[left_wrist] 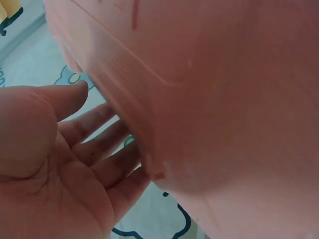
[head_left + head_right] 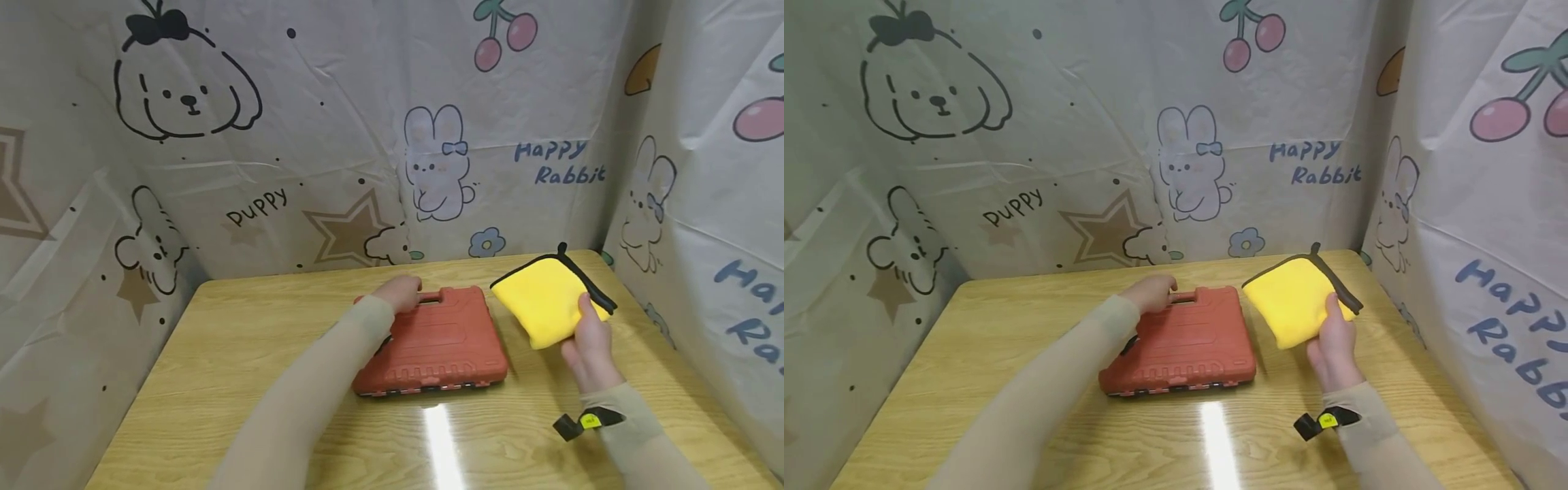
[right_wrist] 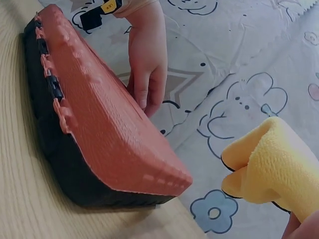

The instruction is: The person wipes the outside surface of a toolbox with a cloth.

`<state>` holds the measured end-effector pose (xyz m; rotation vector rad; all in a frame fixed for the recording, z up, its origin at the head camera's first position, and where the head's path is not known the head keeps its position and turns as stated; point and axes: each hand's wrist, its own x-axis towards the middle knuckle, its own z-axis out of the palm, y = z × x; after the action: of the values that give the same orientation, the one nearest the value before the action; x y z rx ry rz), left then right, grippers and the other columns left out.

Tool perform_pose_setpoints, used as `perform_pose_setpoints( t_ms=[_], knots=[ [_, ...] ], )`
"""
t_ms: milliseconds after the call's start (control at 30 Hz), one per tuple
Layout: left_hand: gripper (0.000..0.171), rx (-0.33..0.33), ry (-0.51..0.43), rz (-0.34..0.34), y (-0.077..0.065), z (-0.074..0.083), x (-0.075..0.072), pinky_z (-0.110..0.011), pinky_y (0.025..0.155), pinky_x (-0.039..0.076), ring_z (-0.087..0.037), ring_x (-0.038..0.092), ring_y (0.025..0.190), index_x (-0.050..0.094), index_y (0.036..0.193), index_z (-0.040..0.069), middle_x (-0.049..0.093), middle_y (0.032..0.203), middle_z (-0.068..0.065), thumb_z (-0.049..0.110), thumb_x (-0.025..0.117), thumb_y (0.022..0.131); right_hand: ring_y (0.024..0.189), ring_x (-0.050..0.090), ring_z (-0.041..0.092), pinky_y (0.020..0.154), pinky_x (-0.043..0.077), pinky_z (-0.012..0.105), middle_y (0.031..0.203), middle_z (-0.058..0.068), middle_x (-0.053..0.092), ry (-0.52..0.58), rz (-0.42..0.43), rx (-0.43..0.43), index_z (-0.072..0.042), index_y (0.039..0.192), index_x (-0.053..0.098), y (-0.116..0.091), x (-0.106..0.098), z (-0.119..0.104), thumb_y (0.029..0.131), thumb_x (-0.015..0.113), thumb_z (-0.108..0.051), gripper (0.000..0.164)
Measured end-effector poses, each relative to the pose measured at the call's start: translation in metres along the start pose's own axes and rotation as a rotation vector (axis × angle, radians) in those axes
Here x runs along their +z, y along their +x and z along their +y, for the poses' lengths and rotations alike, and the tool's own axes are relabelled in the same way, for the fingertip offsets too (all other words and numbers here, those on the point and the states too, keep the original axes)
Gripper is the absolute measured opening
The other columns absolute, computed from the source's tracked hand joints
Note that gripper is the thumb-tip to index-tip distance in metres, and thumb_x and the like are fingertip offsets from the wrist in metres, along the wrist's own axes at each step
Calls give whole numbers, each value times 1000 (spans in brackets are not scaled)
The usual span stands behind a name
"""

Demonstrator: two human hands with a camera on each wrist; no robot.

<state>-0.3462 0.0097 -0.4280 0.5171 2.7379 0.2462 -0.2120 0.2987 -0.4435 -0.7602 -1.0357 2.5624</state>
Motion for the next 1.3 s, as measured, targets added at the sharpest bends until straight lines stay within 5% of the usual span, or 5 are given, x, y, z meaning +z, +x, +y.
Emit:
perform_pose_setpoints(
  t_ms=[233, 433, 633, 900, 1300],
  knots=[
    [33, 21, 17, -33, 3, -1, -5, -37, 97, 54, -21, 64, 111, 65, 134, 7, 68, 132, -9, 26, 51, 110, 120, 57, 3, 85, 54, 18, 133, -10, 58, 47, 24, 14, -23, 145, 47, 6, -3, -1, 105, 55, -38, 44],
    [27, 46, 68, -34, 5, -1, -8, -36, 91, 55, -19, 65, 99, 72, 122, 8, 73, 119, -7, 23, 53, 109, 134, 48, 5, 99, 49, 20, 139, -11, 55, 2, 16, 13, -22, 158, 37, 9, -3, 0, 105, 52, -42, 59],
    [22, 39, 93, -49, 11, 2, 0, -33, 84, 52, -16, 59, 88, 73, 116, 8, 73, 115, -6, 17, 55, 107, 118, 55, 2, 82, 53, 17, 132, -11, 56, 6, 47, 31, -21, 157, 38, 9, -10, 3, 104, 54, -42, 58],
    [17, -11, 106, -55, 15, 3, 8, -28, 72, 42, -16, 49, 79, 74, 103, 9, 72, 105, -5, 11, 57, 105, 110, 59, 0, 83, 54, 16, 128, -12, 59, 5, 36, 22, -24, 144, 48, 10, -15, 8, 104, 55, -43, 45],
    [22, 15, 160, -33, 14, 2, 7, -36, 95, 55, -15, 62, 93, 74, 112, 7, 74, 114, -6, 10, 53, 107, 133, 48, 5, 99, 48, 19, 135, -12, 55, -45, 15, 9, -20, 162, 31, 14, -11, 13, 105, 50, -45, 65]
  ],
)
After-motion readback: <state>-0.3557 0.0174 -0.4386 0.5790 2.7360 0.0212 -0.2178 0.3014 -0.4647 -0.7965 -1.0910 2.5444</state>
